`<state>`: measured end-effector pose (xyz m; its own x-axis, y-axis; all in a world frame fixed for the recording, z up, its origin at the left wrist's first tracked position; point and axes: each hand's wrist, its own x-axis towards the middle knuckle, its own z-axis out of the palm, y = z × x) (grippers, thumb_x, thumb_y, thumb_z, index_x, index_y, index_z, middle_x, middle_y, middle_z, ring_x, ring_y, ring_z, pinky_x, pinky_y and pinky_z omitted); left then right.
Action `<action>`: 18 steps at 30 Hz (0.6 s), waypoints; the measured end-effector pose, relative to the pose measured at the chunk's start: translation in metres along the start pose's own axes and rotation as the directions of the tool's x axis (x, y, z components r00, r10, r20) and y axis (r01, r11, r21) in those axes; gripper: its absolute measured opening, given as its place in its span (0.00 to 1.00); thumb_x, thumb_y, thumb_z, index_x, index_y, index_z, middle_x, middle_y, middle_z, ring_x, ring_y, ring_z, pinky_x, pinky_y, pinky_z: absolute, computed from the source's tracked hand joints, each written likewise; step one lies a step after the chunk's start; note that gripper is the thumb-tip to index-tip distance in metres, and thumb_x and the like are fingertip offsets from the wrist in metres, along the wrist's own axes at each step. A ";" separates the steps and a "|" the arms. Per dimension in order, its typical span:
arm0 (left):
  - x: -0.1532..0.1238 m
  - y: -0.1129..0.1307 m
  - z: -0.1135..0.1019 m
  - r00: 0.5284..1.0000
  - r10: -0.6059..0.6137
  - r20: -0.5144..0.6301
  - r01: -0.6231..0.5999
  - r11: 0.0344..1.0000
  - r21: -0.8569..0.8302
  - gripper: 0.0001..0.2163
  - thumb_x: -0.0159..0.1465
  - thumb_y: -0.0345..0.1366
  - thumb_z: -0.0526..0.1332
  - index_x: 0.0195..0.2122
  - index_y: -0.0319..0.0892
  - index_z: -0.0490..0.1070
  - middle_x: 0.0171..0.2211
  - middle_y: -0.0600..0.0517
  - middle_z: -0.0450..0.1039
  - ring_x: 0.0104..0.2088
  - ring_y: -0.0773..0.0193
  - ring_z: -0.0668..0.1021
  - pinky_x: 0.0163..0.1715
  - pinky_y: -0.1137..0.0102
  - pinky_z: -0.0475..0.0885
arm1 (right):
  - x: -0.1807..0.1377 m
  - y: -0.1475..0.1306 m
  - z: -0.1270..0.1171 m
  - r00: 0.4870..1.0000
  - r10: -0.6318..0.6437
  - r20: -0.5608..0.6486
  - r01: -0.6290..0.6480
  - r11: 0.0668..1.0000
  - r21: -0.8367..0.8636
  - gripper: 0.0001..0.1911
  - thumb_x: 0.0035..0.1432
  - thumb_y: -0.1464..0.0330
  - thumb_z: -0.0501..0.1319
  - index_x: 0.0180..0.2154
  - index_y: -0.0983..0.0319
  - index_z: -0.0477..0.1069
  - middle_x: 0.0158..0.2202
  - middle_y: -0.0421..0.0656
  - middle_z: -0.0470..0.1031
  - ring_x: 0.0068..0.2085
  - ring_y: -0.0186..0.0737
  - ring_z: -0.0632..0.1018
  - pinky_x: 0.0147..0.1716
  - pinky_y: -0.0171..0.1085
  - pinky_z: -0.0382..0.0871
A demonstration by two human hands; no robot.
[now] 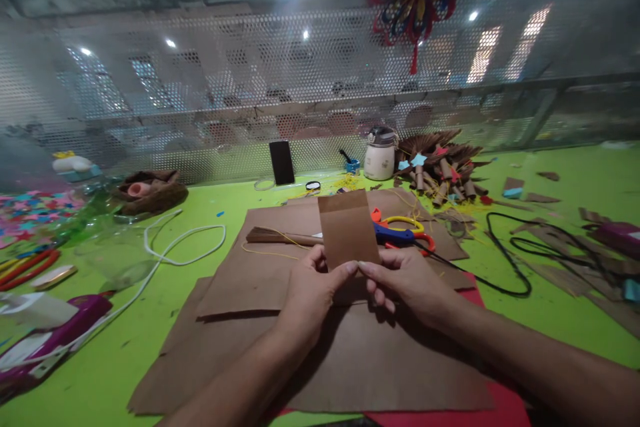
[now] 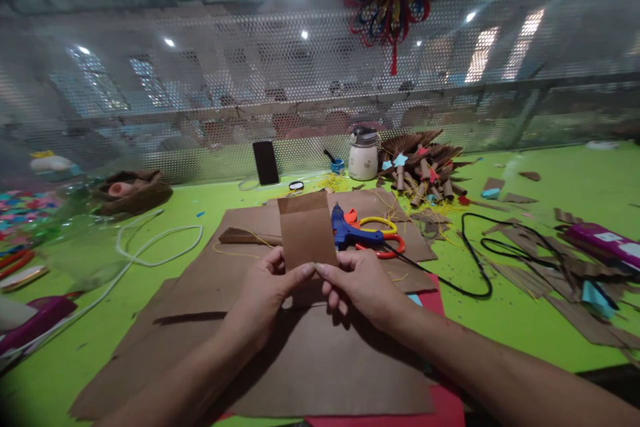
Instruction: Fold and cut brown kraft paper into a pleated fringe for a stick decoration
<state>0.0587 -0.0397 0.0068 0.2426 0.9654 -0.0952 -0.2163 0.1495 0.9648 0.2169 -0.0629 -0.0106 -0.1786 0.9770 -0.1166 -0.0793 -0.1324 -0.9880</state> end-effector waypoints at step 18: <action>-0.001 0.005 -0.002 0.985 -0.125 0.115 0.107 0.983 0.150 0.12 0.48 0.40 0.70 0.22 0.35 0.73 0.15 0.55 0.63 0.16 0.74 0.62 0.17 0.76 0.54 | 0.000 -0.009 -0.011 0.989 -0.002 0.151 0.000 1.000 0.016 0.18 0.51 0.56 0.64 0.28 0.65 0.70 0.18 0.37 0.69 0.16 0.29 0.69 0.14 0.29 0.63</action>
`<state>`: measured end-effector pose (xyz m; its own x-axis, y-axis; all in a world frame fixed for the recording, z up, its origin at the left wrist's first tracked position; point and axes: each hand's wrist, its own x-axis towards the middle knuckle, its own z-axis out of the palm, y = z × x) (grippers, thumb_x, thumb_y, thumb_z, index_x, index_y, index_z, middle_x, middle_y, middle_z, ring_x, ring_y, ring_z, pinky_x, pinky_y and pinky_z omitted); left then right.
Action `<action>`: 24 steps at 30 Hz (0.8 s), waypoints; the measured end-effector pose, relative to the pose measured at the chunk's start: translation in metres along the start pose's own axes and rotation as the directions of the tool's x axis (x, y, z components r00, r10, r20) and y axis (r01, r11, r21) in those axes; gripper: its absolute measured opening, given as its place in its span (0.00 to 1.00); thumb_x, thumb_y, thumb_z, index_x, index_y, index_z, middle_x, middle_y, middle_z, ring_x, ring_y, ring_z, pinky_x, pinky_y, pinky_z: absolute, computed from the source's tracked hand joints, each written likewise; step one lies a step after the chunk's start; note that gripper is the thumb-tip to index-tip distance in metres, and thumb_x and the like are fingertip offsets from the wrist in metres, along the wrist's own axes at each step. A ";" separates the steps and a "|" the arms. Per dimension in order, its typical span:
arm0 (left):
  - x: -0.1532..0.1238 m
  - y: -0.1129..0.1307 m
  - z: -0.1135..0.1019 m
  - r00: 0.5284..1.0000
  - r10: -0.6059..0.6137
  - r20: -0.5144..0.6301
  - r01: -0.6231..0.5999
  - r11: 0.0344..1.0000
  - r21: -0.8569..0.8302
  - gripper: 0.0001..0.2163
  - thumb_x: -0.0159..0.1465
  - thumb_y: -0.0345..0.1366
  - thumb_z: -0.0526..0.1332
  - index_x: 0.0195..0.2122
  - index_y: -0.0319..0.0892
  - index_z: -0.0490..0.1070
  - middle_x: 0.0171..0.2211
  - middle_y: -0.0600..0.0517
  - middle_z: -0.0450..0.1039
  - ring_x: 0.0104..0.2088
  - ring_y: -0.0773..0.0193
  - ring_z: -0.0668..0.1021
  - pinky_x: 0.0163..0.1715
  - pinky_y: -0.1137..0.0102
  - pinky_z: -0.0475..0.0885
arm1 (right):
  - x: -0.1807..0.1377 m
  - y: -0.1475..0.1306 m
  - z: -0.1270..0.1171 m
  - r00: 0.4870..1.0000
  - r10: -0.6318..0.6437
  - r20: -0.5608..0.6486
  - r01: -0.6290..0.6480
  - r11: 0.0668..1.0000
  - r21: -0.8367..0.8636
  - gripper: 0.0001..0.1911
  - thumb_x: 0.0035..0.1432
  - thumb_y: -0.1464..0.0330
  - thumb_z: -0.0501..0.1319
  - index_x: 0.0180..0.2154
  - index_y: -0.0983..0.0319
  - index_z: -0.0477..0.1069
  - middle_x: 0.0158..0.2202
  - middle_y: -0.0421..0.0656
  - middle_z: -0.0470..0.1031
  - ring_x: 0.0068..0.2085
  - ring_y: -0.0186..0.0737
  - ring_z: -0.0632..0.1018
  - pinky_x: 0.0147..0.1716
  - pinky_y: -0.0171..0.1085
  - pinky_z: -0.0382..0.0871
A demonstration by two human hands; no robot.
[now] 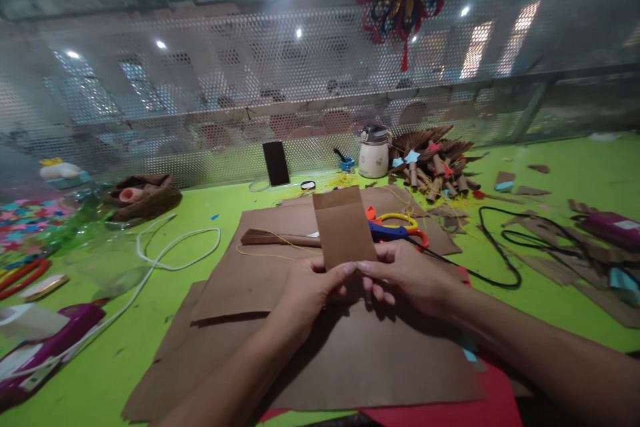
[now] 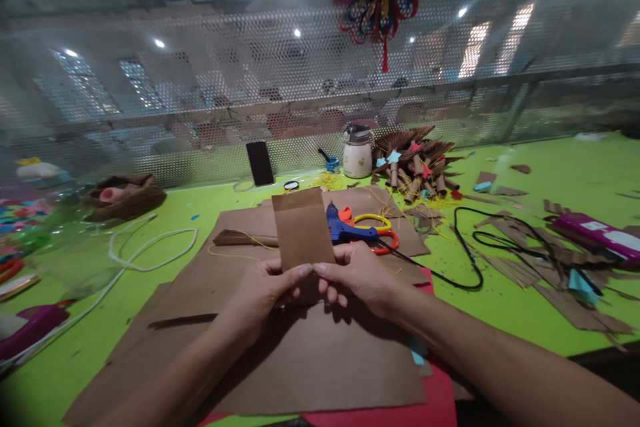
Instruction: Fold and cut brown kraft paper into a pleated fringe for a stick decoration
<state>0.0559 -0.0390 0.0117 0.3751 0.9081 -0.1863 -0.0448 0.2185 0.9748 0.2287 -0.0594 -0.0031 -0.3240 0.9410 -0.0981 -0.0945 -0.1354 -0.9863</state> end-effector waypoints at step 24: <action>0.004 -0.001 -0.005 0.975 0.001 0.222 -0.025 0.994 0.107 0.13 0.57 0.42 0.64 0.25 0.35 0.74 0.20 0.51 0.70 0.18 0.73 0.68 0.16 0.78 0.57 | -0.004 -0.013 0.005 0.989 -0.040 -0.143 0.046 0.998 0.041 0.15 0.44 0.63 0.69 0.29 0.68 0.71 0.20 0.39 0.71 0.18 0.25 0.66 0.16 0.26 0.56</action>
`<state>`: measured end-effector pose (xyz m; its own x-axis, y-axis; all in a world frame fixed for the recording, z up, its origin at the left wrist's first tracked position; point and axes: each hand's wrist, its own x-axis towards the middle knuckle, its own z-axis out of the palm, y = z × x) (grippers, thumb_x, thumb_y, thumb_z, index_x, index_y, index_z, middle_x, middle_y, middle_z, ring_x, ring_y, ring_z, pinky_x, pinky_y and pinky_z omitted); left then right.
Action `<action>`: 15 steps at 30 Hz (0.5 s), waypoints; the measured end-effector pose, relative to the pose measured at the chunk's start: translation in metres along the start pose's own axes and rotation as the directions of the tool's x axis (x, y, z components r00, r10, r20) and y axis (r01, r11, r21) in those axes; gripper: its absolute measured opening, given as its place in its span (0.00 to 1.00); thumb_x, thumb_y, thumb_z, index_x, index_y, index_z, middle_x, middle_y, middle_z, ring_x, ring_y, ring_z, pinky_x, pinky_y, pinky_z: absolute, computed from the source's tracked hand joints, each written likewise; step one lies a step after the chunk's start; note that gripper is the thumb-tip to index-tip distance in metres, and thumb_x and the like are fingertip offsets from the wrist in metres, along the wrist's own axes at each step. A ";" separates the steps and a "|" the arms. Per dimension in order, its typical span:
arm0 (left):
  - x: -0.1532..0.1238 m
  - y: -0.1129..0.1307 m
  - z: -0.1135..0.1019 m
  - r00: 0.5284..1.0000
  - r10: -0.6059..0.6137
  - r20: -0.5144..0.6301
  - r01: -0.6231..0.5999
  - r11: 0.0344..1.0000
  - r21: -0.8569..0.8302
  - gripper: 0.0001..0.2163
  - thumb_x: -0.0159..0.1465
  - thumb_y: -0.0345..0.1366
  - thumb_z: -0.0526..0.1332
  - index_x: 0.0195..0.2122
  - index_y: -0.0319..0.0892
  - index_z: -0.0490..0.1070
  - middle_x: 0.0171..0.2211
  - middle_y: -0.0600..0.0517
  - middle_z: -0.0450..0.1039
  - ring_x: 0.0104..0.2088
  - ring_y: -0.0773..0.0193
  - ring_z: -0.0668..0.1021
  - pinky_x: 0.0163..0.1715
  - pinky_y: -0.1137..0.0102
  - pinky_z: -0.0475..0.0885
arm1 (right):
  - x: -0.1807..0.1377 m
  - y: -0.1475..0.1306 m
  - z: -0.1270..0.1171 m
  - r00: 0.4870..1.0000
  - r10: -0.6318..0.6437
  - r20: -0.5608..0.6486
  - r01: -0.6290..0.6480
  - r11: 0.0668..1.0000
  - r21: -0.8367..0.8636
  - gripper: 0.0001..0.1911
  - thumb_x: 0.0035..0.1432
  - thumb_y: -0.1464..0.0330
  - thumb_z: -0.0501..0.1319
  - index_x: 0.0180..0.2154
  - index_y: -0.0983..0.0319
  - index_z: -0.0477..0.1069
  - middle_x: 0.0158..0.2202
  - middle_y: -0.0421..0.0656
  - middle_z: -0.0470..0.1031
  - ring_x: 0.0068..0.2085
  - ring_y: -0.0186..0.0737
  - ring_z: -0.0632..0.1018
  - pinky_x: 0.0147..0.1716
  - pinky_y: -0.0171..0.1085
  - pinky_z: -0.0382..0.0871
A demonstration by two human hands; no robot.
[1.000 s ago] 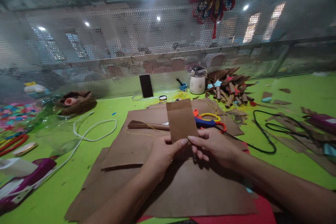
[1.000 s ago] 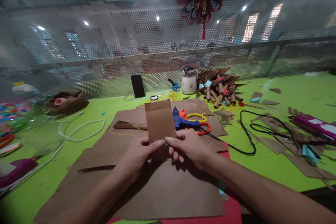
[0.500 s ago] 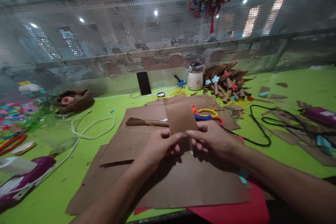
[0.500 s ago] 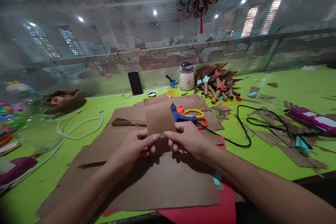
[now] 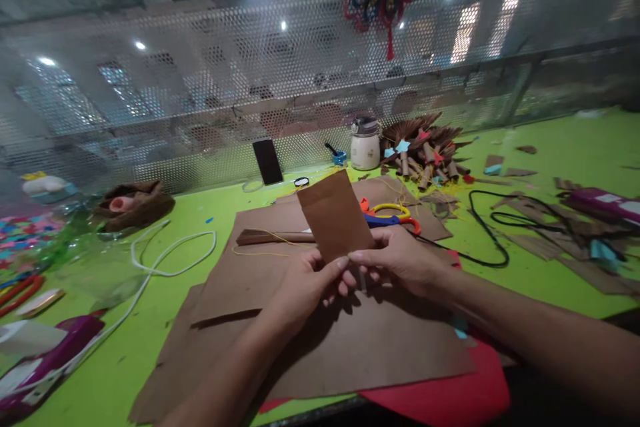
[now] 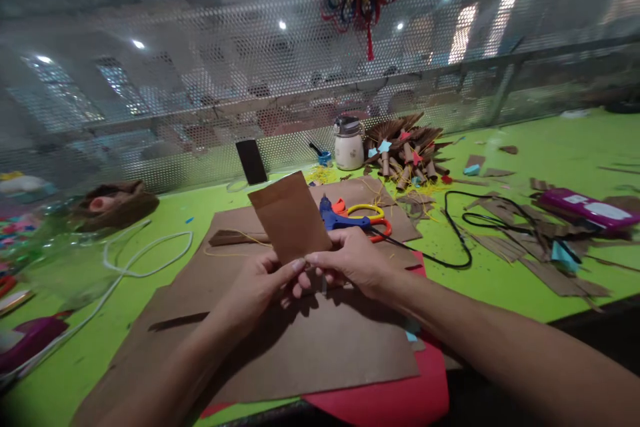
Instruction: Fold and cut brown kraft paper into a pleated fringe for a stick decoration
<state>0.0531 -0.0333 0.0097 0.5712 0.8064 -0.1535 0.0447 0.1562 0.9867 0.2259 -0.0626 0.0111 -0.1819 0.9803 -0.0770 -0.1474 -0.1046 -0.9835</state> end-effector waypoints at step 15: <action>0.003 0.004 -0.005 0.997 0.012 -0.077 -0.018 0.997 -0.075 0.14 0.55 0.41 0.65 0.24 0.33 0.73 0.20 0.47 0.73 0.17 0.72 0.69 0.16 0.79 0.61 | 0.019 -0.007 -0.018 0.996 -0.089 0.010 0.088 0.993 0.080 0.17 0.42 0.60 0.71 0.22 0.67 0.70 0.19 0.40 0.74 0.18 0.28 0.73 0.15 0.26 0.64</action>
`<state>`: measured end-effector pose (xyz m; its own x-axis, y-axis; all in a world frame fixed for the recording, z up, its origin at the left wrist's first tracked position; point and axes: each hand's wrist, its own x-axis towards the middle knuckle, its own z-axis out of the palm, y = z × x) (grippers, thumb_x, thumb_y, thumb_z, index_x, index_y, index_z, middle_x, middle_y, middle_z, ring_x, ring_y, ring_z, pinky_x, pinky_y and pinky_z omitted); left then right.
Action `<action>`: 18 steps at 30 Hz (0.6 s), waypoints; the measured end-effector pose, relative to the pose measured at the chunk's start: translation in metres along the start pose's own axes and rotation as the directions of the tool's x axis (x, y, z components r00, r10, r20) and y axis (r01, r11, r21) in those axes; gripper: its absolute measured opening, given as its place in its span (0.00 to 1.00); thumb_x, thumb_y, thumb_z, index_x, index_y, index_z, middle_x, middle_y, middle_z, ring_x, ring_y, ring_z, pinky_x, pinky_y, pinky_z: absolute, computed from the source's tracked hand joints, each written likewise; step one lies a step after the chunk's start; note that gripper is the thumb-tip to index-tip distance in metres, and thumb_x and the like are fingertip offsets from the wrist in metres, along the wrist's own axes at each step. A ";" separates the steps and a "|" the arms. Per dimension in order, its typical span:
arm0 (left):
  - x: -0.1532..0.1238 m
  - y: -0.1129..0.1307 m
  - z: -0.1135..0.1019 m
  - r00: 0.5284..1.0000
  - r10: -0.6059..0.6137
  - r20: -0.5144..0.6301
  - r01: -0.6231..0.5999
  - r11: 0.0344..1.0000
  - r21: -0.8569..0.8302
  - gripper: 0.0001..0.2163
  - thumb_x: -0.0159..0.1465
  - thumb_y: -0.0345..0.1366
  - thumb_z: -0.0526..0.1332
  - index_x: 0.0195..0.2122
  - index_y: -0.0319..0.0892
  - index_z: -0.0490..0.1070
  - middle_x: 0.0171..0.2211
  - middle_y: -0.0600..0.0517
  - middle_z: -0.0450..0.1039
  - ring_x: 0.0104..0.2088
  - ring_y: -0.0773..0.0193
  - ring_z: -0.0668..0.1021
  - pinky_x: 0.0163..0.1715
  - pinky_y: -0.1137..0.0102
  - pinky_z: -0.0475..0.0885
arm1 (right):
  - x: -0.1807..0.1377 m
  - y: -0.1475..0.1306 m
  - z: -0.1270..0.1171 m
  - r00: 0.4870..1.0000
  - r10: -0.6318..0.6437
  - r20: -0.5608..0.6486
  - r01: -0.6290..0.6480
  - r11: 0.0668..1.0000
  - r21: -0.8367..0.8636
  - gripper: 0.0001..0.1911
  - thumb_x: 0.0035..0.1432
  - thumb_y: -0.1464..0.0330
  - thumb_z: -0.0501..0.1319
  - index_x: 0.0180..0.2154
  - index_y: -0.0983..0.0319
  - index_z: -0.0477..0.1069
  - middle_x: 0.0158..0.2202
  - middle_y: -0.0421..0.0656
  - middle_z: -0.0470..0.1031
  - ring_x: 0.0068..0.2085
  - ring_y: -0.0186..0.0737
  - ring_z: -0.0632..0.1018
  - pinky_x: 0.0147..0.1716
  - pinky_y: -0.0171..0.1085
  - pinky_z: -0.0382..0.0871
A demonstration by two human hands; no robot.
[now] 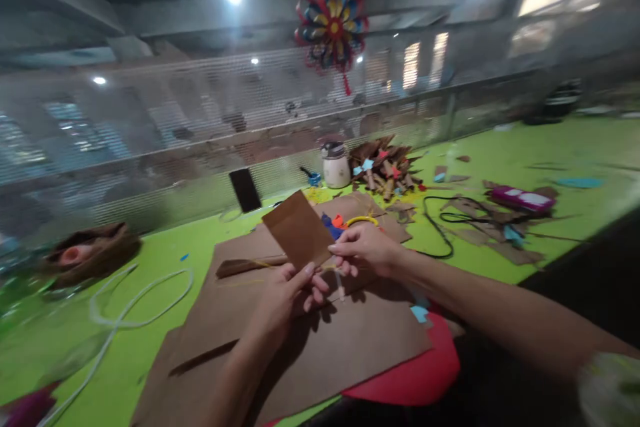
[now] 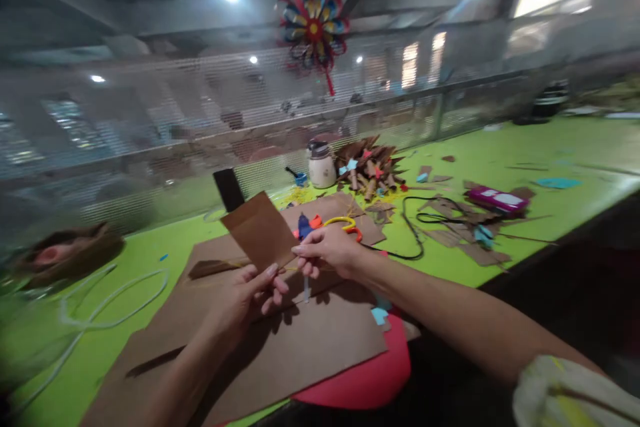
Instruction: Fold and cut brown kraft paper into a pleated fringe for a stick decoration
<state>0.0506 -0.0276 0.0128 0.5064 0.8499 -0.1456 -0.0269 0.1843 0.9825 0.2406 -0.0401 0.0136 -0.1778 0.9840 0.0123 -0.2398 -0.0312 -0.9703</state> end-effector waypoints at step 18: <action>0.003 0.016 0.001 0.973 0.134 -0.189 -0.189 0.930 -0.316 0.05 0.52 0.30 0.66 0.30 0.39 0.72 0.28 0.54 0.76 0.24 0.67 0.77 0.23 0.75 0.73 | -0.046 0.024 0.088 0.956 -0.063 -0.285 0.057 0.998 -0.028 0.12 0.53 0.73 0.60 0.20 0.63 0.62 0.14 0.33 0.67 0.13 0.25 0.67 0.10 0.23 0.56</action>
<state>0.0529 -0.0224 0.0279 0.3266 0.9446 -0.0319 -0.3936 0.1666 0.9041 0.1593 -0.1012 0.0107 0.1172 0.9931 0.0039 -0.2227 0.0301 -0.9744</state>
